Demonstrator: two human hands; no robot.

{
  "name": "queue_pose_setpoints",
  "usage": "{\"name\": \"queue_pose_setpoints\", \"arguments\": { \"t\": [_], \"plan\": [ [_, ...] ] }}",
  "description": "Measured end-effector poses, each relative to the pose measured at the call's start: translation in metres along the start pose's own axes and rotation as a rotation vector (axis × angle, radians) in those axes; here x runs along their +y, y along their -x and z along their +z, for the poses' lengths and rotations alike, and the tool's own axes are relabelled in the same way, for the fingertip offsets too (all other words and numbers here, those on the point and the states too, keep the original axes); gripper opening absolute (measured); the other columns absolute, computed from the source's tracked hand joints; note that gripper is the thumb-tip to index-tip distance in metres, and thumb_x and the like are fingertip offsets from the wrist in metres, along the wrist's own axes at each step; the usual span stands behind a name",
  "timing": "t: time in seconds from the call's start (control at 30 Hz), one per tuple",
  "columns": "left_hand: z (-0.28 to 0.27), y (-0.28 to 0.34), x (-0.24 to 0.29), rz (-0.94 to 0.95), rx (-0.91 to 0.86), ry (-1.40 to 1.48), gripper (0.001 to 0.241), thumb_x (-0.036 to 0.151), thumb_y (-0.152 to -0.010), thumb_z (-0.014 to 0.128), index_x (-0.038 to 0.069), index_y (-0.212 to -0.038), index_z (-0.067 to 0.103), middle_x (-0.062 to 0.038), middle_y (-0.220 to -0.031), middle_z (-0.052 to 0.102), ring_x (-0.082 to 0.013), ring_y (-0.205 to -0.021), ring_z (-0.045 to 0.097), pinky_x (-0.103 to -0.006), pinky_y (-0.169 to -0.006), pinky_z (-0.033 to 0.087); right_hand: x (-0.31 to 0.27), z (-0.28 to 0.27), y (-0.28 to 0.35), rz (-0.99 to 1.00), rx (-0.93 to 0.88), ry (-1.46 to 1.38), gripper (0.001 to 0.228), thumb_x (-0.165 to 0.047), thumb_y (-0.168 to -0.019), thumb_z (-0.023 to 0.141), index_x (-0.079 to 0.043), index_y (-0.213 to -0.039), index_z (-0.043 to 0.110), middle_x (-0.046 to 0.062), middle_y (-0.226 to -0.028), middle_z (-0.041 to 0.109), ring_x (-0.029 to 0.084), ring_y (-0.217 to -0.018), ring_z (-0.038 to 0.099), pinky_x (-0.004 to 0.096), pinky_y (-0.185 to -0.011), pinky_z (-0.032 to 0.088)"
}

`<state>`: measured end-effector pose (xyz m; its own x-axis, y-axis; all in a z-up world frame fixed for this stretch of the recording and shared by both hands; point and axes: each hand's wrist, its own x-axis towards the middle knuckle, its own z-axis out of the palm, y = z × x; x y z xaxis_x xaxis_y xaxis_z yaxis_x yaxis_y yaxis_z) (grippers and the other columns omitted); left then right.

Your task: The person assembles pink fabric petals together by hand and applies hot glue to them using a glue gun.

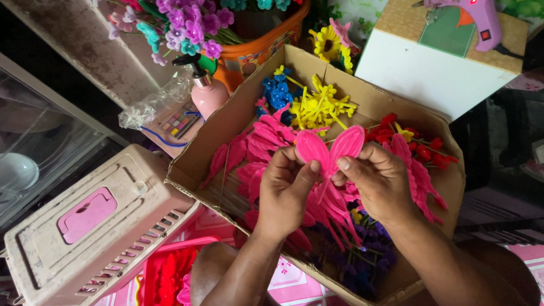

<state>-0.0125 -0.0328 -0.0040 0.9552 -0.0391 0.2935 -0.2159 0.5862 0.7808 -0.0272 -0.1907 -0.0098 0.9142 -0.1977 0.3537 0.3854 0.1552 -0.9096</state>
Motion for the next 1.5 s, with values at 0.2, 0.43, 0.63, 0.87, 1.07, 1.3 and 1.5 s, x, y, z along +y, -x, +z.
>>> {"name": "queue_pose_setpoints", "arguments": {
  "t": [0.2,0.43,0.63,0.87,1.07,1.3,1.5],
  "plan": [
    [0.001,0.001,-0.001,-0.012,-0.008,-0.026,0.011,-0.003,-0.092,0.071,-0.004,-0.099,0.063,-0.013,-0.074,0.065,-0.0177,-0.069,0.068,-0.0272,-0.064,0.054,-0.001,-0.002,-0.001,-0.047,-0.025,0.001,0.009,0.004,-0.093,0.071,0.002,-0.089,0.064,0.014,-0.066,0.067,0.016,-0.062,0.069,0.03,-0.061,0.063],
    [0.001,0.001,-0.003,-0.036,-0.005,-0.029,0.011,-0.002,-0.092,0.073,-0.003,-0.098,0.063,-0.015,-0.073,0.067,-0.0178,-0.068,0.068,-0.0274,-0.064,0.054,-0.002,-0.004,0.0,-0.044,-0.009,0.049,0.009,0.004,-0.091,0.073,0.002,-0.089,0.064,0.015,-0.067,0.069,0.016,-0.063,0.07,0.028,-0.062,0.061],
    [0.002,0.001,-0.002,-0.071,0.007,-0.019,0.013,-0.001,-0.091,0.074,-0.003,-0.099,0.064,-0.014,-0.074,0.068,-0.0179,-0.07,0.071,-0.0271,-0.066,0.057,-0.007,0.0,0.0,-0.068,-0.023,0.03,0.011,0.005,-0.093,0.071,0.002,-0.087,0.063,0.013,-0.063,0.064,0.015,-0.062,0.067,0.029,-0.063,0.059],
    [0.003,0.0,-0.004,-0.082,0.002,-0.015,0.013,-0.001,-0.091,0.074,-0.004,-0.099,0.063,-0.014,-0.074,0.068,-0.0182,-0.07,0.072,-0.0287,-0.067,0.059,-0.013,0.0,0.0,-0.078,-0.034,0.057,0.011,0.006,-0.092,0.071,0.004,-0.086,0.063,0.012,-0.061,0.059,0.015,-0.062,0.061,0.031,-0.063,0.059],
    [-0.003,-0.002,-0.007,-0.08,-0.056,-0.035,0.013,-0.003,-0.093,0.07,-0.005,-0.104,0.065,-0.015,-0.079,0.068,-0.0198,-0.072,0.072,-0.0304,-0.067,0.062,0.004,-0.016,0.003,-0.05,-0.035,0.142,0.009,0.005,-0.09,0.074,0.004,-0.087,0.065,0.015,-0.064,0.066,0.014,-0.064,0.068,0.031,-0.064,0.061],
    [-0.004,-0.003,-0.004,-0.11,-0.068,-0.062,0.009,0.001,-0.094,0.072,-0.004,-0.101,0.071,-0.015,-0.08,0.07,-0.0202,-0.074,0.072,-0.036,-0.069,0.065,0.011,-0.025,0.004,-0.037,-0.066,0.172,0.009,0.006,-0.089,0.074,0.004,-0.086,0.066,0.015,-0.067,0.069,0.014,-0.065,0.072,0.032,-0.065,0.062],
    [-0.005,-0.003,-0.003,-0.15,-0.099,-0.086,0.007,0.003,-0.095,0.072,-0.003,-0.099,0.072,-0.014,-0.08,0.072,-0.0195,-0.077,0.073,-0.0392,-0.073,0.066,0.014,-0.031,0.002,-0.042,-0.113,0.184,0.009,0.005,-0.09,0.073,0.004,-0.086,0.065,0.014,-0.066,0.069,0.014,-0.066,0.072,0.031,-0.065,0.062]
  ]
}}
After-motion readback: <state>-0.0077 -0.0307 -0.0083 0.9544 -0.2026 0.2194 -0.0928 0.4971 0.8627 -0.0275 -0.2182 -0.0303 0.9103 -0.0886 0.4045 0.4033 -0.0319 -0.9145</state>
